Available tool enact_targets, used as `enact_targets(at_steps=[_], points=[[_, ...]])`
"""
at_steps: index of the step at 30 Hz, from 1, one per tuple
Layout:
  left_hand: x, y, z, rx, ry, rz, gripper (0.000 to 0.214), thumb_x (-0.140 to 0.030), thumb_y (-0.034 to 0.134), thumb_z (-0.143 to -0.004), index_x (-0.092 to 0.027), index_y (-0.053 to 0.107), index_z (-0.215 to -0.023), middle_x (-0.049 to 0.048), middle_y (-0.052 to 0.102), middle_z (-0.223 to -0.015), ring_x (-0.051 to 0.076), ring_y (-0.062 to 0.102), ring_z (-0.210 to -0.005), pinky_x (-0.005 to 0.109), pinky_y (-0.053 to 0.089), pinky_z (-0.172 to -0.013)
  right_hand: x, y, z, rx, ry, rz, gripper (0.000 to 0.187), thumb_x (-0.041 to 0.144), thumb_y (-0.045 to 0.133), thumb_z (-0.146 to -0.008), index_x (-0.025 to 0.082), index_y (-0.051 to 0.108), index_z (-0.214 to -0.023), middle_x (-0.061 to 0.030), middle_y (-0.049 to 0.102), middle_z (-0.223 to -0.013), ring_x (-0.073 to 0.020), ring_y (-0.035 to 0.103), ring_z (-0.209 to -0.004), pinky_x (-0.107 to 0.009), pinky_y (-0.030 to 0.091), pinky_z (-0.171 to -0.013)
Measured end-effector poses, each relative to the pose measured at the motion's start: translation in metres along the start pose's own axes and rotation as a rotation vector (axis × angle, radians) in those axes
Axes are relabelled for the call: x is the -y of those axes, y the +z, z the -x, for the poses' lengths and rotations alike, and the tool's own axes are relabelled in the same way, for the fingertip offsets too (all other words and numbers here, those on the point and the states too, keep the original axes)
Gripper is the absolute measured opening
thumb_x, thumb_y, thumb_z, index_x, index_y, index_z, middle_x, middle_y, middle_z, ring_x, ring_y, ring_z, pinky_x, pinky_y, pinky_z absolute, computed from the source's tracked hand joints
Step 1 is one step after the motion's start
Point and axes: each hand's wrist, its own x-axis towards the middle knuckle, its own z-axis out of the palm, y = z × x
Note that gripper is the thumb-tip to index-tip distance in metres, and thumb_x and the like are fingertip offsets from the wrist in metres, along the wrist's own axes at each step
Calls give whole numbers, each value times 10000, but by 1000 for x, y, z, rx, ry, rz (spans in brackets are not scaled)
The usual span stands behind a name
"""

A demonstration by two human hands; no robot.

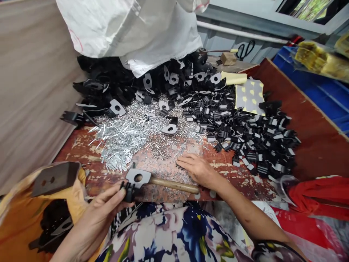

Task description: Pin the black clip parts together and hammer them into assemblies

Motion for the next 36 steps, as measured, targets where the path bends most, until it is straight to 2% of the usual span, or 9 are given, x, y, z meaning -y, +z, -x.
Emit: enact_targets(at_steps=[4,8,10,13,16,24,28,31,36], points=[[7,16,-8,134,208,-166,331,-483,928,-639,-189,807,-732,95,639,-1284,298,559,-1240,227,602,-756,9,9,-19,-190,164,-22,351,81,482,-961,187,716,-1201,-97,766,-1020,-233,673,-936,-417,569,-844],[5,45,-12,333,226,-146,304,-467,916,-655,-195,808,-736,76,557,-1187,217,596,-934,286,622,-631,31,-3,-41,-481,304,-239,229,142,581,-935,261,751,-1032,-22,768,-943,-212,692,-911,-470,533,-953],[2,62,-12,434,197,-66,290,-454,914,-663,-206,822,-782,61,562,-1107,176,577,-834,298,627,-628,48,-6,-50,-542,311,-309,179,165,636,-916,278,756,-986,14,766,-891,-194,698,-872,-524,461,-1073],[0,78,-13,552,196,22,262,-437,884,-719,-205,828,-827,56,583,-1000,175,577,-845,266,615,-656,70,-1,-57,-549,267,-336,197,153,639,-910,286,760,-990,33,773,-869,-182,708,-866,-571,355,-1169],[1,82,-13,594,230,58,234,-419,851,-770,-199,826,-844,58,586,-978,178,583,-855,256,611,-664,80,9,-56,-553,236,-358,269,121,597,-919,300,759,-1037,33,781,-886,-182,717,-886,-577,326,-1187],[11,69,-15,644,228,57,214,-398,833,-799,-185,808,-799,39,563,-993,141,625,-751,259,609,-624,83,20,-47,-564,194,-491,310,110,604,-907,307,753,-1094,11,784,-929,-188,708,-880,-528,414,-1122],[13,65,-17,634,207,82,233,-408,852,-773,-181,807,-806,41,547,-1039,143,624,-767,263,613,-615,87,23,-45,-559,225,-510,296,112,606,-914,303,756,-1083,10,781,-915,-180,709,-853,-526,418,-1124],[15,63,-19,620,224,67,249,-419,843,-780,-175,794,-783,40,536,-1057,137,611,-769,257,609,-616,90,24,-45,-550,173,-447,342,105,598,-914,308,744,-1147,0,787,-928,-194,715,-889,-554,401,-1140],[13,62,-19,507,361,-14,224,-403,815,-810,-183,792,-775,54,502,-1146,130,573,-794,234,599,-612,92,22,-49,-437,229,-595,344,138,562,-940,307,749,-1174,-30,783,-983,-208,715,-946,-507,476,-1090]])
